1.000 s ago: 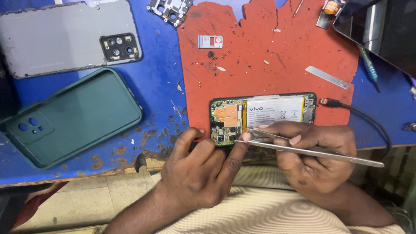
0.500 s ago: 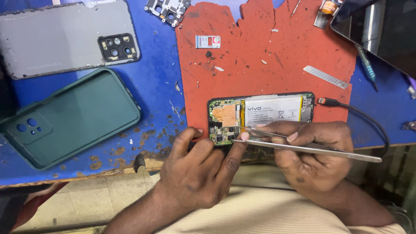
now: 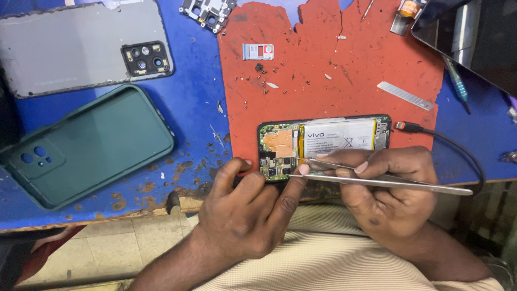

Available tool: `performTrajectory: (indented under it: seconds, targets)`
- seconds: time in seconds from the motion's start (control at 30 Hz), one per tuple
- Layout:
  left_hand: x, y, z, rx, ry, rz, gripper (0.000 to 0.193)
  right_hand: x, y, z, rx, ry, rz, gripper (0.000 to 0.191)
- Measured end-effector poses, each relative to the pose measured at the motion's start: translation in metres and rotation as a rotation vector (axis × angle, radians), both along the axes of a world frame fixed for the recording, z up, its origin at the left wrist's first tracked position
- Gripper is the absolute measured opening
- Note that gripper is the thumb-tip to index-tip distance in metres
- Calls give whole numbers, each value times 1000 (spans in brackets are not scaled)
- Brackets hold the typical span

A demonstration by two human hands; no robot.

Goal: The person removes the screen assembly from a disassembled smartphone, then uses tweezers to adjust internal ribbon cables and connectors. The person handles the battery and motherboard area while the device remains open on the workbench.

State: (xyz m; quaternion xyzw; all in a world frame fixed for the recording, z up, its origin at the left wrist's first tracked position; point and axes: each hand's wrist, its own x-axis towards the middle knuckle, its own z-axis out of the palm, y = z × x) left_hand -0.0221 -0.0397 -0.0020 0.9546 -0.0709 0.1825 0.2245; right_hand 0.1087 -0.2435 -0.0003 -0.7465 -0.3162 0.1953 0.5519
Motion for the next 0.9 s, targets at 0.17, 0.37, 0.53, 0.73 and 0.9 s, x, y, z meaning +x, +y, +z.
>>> performTrajectory:
  seconds: [0.17, 0.37, 0.53, 0.73, 0.9]
  targets:
    - [1, 0, 0, -4, -10, 5, 40, 1, -1, -2, 55, 42, 24, 30]
    - [1, 0, 1, -1, -12, 8, 39, 2, -3, 0, 37, 80, 24, 29]
    - [1, 0, 1, -5, -6, 3, 39, 3, -3, 1, 78, 135, 51, 27]
    - [2, -1, 1, 10, -5, 13, 41, 6, -1, 4, 109, 161, 56, 28]
    - [1, 0, 1, 18, -5, 7, 42, 13, -1, 12, 89, 175, 50, 19]
